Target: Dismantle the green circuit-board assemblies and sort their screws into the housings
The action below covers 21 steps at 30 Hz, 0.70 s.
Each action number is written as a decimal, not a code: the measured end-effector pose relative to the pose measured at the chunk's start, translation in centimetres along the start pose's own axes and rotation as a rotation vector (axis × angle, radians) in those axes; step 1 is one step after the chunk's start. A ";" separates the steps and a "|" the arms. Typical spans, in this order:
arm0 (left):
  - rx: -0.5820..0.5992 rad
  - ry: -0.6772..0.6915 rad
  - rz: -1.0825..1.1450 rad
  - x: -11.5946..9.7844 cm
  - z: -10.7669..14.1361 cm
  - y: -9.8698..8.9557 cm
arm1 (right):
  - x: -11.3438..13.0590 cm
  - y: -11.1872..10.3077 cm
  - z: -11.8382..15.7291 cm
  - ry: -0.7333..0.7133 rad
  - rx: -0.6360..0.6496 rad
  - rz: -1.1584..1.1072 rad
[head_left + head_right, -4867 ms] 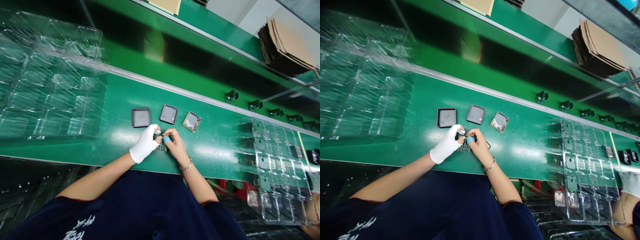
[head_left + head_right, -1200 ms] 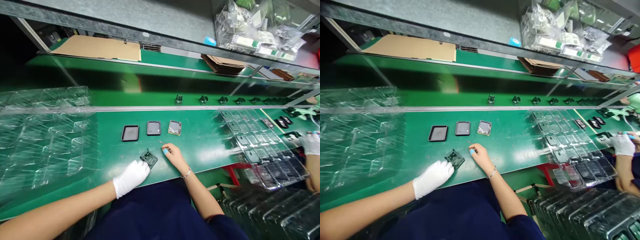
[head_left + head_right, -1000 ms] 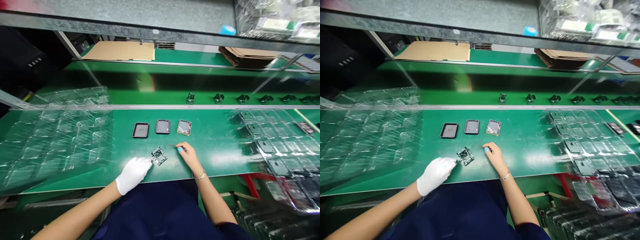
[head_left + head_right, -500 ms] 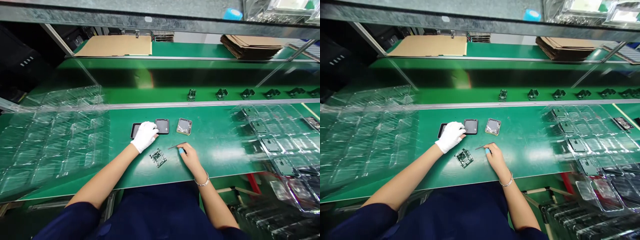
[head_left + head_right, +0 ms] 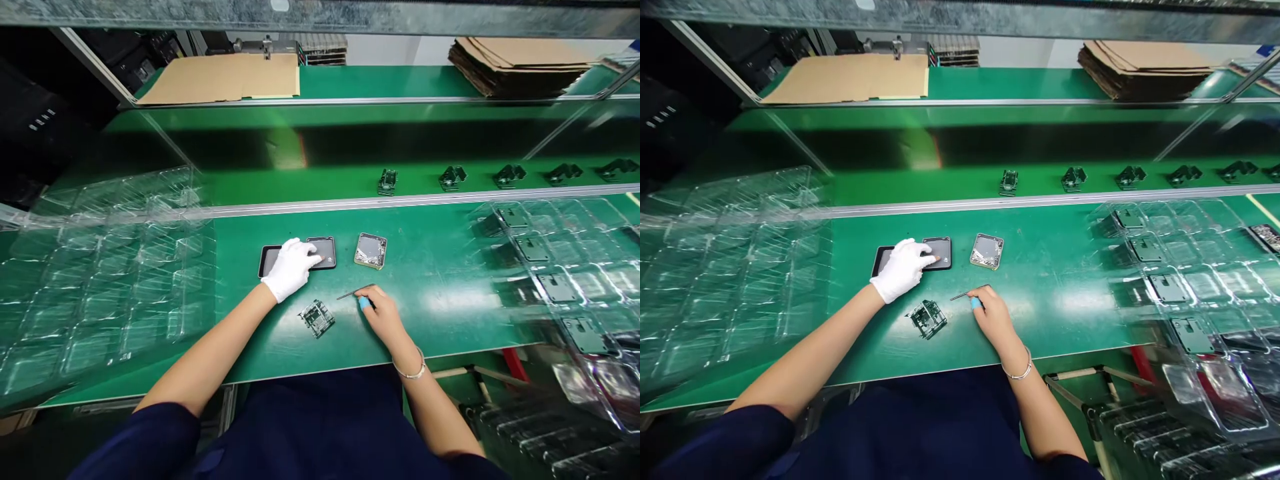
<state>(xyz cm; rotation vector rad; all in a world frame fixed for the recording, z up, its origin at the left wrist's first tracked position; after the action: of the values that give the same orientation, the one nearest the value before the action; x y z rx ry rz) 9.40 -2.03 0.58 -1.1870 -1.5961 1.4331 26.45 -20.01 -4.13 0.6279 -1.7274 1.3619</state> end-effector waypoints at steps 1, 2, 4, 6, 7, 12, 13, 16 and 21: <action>-0.025 0.010 0.020 -0.1 0.2 -0.8 | 0.0 0.0 0.0 -0.001 0.002 -0.002; -0.096 -0.021 0.046 -0.2 0.5 -1.9 | 0.0 -0.1 0.0 -0.004 0.000 -0.006; -0.325 -0.186 0.126 -1.2 2.1 -4.5 | 0.5 -0.3 0.1 0.001 -0.034 -0.028; -0.503 -0.416 0.261 -3.1 4.3 -6.4 | 1.9 -0.6 0.4 0.006 -0.091 -0.079; -0.452 -0.424 0.368 -4.6 5.2 -6.7 | 2.9 -0.6 0.7 -0.006 -0.109 -0.118; -0.166 -0.424 0.950 -10.6 7.8 -4.5 | 9.5 0.7 2.0 -0.223 0.004 -0.254; -0.192 -0.477 1.027 -10.9 8.1 -4.0 | 10.4 1.1 2.1 -0.261 0.029 -0.252; -0.231 -0.566 1.173 -10.7 8.4 -2.8 | 11.1 2.3 2.2 -0.308 0.040 -0.206; -0.307 -0.590 1.409 -10.8 8.3 -2.2 | 10.1 3.8 2.4 -0.388 0.009 -0.064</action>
<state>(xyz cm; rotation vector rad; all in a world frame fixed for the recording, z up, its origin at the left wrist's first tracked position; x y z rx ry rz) 5.26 -15.04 2.32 -2.4921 -1.2681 2.6090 17.38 -20.18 2.16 0.9962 -1.9840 1.2624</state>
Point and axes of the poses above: each hand's wrist, its own z-axis away from the middle knuckle, its own y-axis out of the palm, x = y × z, the point moved 3 cm from there along -z, towards the middle knuckle, and after that the axes turned 8 degrees about y, right-handed, at the moved point
